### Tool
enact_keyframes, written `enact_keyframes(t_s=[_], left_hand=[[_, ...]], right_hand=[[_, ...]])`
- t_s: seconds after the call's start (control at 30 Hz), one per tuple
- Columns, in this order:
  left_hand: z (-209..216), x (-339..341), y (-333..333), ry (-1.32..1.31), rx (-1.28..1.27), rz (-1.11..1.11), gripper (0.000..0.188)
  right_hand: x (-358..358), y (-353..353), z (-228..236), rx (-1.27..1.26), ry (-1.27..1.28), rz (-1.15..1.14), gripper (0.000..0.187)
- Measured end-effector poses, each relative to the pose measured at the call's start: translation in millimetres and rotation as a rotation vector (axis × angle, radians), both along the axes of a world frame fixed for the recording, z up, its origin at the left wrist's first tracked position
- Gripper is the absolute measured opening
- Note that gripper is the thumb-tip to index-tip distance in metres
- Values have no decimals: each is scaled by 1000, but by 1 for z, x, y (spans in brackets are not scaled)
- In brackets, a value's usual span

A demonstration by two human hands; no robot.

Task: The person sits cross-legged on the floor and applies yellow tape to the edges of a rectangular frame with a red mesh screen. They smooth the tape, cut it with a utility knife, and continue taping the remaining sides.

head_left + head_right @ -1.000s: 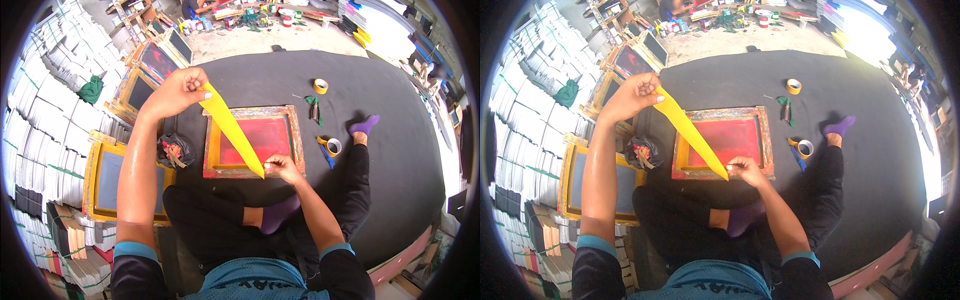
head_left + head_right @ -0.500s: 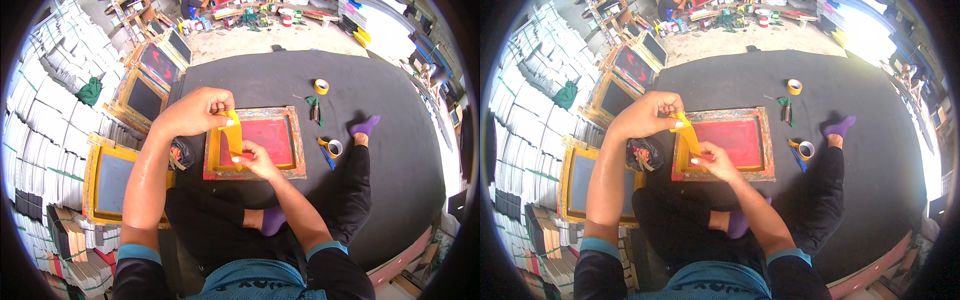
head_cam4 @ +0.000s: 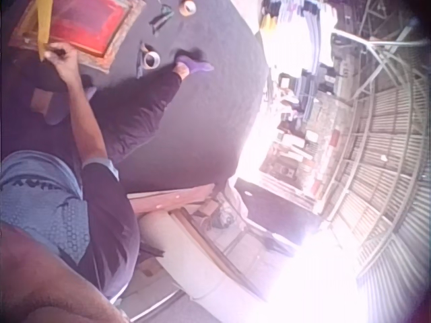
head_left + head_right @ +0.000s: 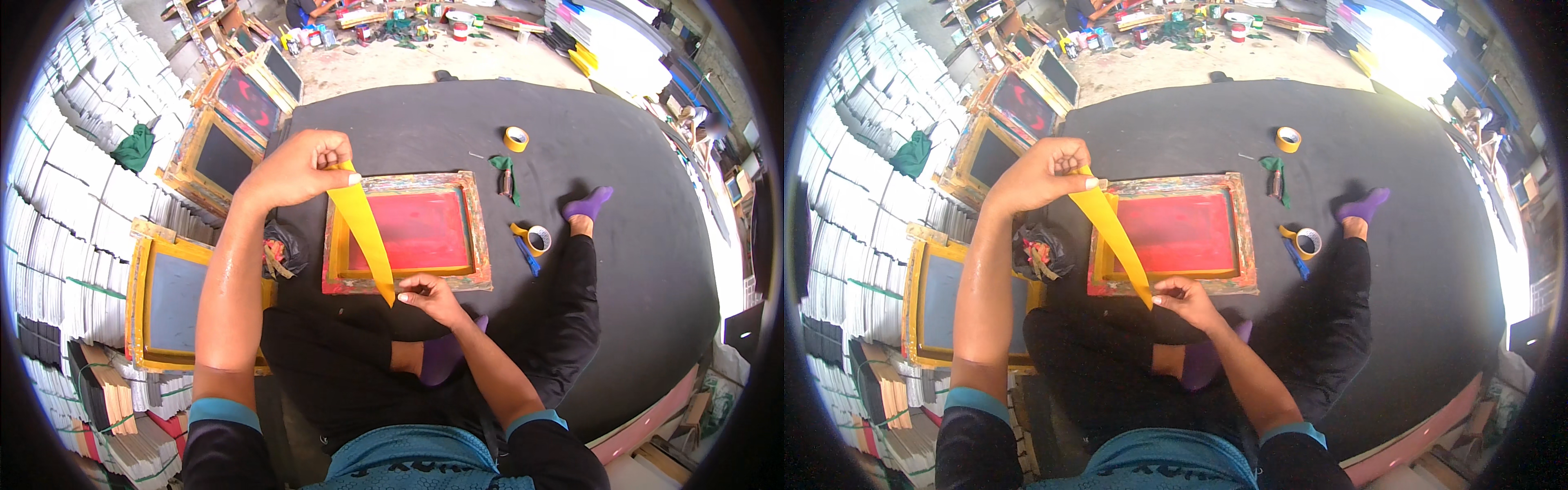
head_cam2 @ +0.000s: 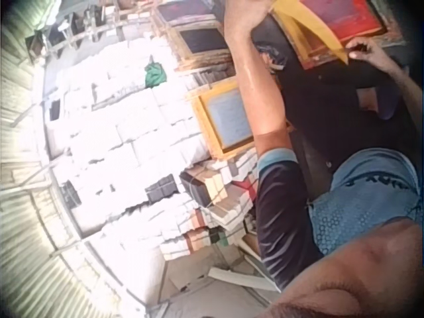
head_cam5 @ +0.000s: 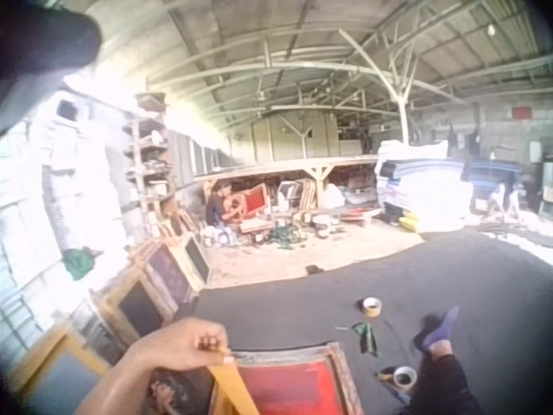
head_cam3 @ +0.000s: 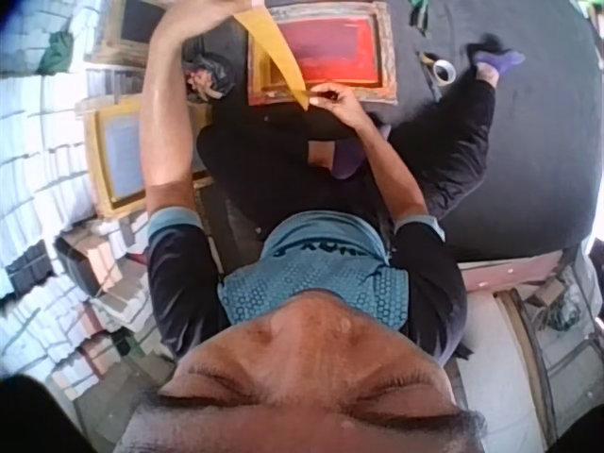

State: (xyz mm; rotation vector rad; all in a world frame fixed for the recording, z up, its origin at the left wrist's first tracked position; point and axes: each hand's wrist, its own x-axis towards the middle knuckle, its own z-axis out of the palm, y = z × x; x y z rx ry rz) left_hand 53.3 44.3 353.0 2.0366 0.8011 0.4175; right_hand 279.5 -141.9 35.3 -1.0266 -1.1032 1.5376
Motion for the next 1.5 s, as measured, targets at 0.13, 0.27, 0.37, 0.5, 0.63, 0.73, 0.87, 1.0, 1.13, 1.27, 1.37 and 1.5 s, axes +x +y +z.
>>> enact_keyframes(t_s=[0.13,0.27,0.37,0.5,0.63,0.73,0.87,1.0,1.13,1.27,1.37,1.5], left_hand=[[-6,15,-10,77,-5,-47,17],[-2,33,-25,192,17,-121,18],[2,38,-29,200,76,-147,18],[-3,30,-17,77,29,-107,18],[-7,21,-5,19,71,-38,22],[-8,23,0,0,116,15,22],[-26,29,18,-16,51,63,22],[-56,33,45,116,148,126,20],[-102,37,75,180,224,139,23],[-117,51,76,325,131,245,43],[-129,50,69,237,112,366,60],[-164,38,65,59,317,618,60]], right_hand=[[-6,17,47,398,-315,-277,72],[-18,45,86,425,-240,-305,81],[-22,58,81,412,-162,-216,50],[-19,45,54,204,-64,-94,24],[-15,19,27,143,-24,-84,19],[-6,-1,17,51,-79,-64,21],[-1,-23,10,-3,-33,-55,22],[6,-47,27,-80,30,-27,22],[20,-62,50,-127,111,-34,23],[39,-64,80,-190,177,-77,26],[46,-62,97,-235,230,-128,24],[53,-42,106,-242,311,-288,19]])
